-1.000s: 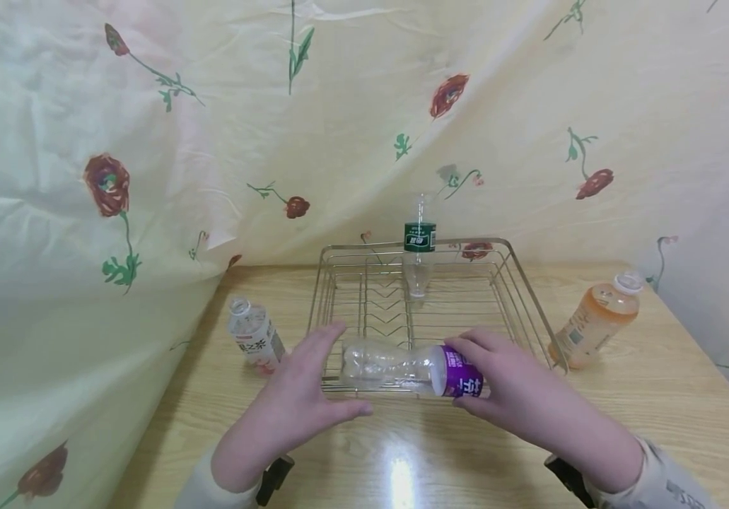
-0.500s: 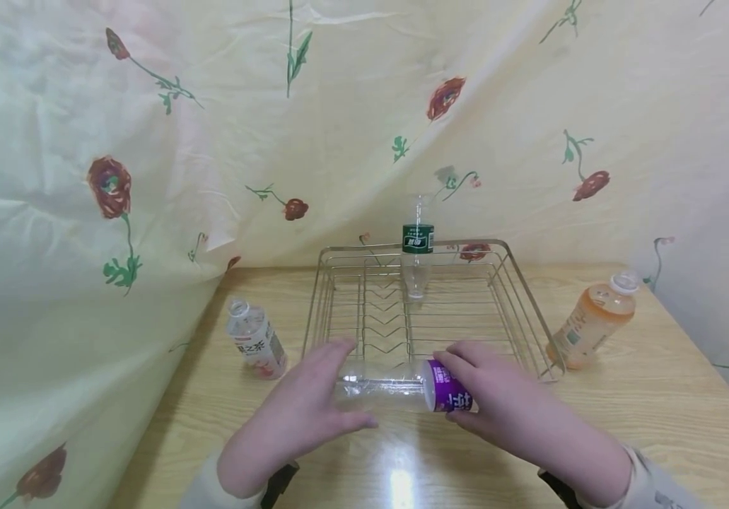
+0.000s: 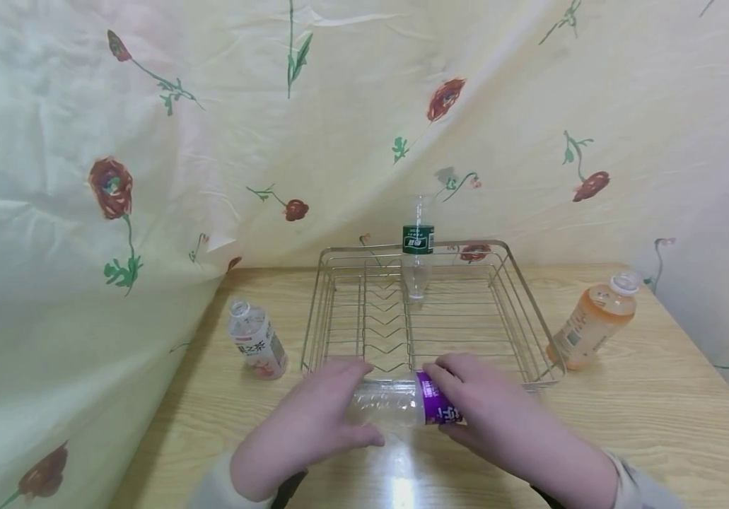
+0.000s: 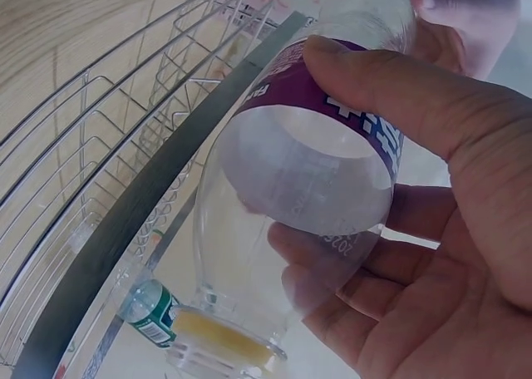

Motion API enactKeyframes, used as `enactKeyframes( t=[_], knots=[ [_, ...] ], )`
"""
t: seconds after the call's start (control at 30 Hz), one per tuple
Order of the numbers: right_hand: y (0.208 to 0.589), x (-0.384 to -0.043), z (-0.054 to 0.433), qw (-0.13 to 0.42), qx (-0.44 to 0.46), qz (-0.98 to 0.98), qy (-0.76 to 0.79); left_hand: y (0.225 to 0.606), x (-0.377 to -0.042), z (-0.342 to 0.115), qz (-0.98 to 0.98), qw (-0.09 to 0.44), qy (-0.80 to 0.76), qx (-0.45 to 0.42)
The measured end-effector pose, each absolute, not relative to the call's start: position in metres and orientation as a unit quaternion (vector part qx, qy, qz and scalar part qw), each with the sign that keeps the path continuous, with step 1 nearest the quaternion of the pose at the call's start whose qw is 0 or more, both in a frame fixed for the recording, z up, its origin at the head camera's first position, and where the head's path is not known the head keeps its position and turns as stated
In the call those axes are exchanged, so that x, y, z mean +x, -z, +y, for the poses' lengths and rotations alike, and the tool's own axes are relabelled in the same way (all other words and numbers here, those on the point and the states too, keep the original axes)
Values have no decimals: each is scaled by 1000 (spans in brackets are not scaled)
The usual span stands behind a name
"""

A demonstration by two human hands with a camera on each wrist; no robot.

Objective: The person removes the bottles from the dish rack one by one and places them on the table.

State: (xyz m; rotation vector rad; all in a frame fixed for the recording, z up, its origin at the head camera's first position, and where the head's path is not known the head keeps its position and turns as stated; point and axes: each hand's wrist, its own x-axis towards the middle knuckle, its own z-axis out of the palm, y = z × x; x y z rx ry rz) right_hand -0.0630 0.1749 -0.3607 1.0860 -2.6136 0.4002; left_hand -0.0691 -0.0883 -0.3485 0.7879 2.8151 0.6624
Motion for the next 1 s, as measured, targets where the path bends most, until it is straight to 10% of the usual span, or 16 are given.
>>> enactKeyframes(
  t=[1.0],
  knots=[
    [370, -62, 161, 200, 407, -886, -93, 367, -64, -68, 949, 48, -181, 253]
  ],
)
